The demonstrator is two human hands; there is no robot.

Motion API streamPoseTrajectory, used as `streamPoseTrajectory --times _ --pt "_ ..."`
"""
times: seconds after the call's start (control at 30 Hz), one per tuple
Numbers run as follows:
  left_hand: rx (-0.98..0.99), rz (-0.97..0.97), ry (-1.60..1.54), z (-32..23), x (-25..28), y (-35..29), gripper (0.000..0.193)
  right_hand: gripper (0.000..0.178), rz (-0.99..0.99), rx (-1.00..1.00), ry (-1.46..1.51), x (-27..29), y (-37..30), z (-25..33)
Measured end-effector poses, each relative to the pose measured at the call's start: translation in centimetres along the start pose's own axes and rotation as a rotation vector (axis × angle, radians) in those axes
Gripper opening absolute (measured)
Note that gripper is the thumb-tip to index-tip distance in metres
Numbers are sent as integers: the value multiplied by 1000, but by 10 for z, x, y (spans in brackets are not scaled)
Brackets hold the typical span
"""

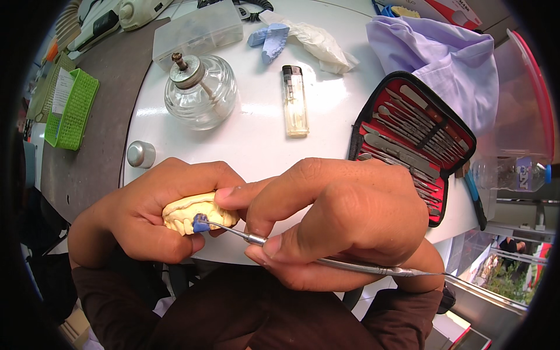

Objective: The person applies blue wax to a dental model using a metal tool. They heat the tool over an alcohol lamp and carefully carve and shape the wax on the teeth of the yellow prosthetic model.

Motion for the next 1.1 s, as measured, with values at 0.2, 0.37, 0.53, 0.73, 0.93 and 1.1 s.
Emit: streamPoseTrajectory --times 0.2,0.37,0.53,0.73,0.93,1.1 --pt "3 1 12 1 0 0 51 32 -22 -10 3 -1 -2 -1" --pt "5 -7 -8 1 0 -1 51 35 7 -4 -38 -2 -4 4" --pt "14 0 -49 1 -1 -1 50 37 10 82 -5 -2 -7 4" --pt "11 3 -34 1 0 -1 50 39 -6 106 -27 -2 -8 6" --pt "-24 -29 -41 1 1 -1 51 41 -27 130 -91 -2 -8 8" --pt "-7 -23 -85 4 0 -1 51 41 1 170 -102 -3 -9 11"
Point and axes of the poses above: each hand's wrist, its own y-axis towards the middle knuckle, its own x-axis out of the back of the hand, z = x × y, the point moved 10 cm from there along y, towards the middle knuckle, and after that the axes turned 5 degrees about -x, right-handed, at the moved point
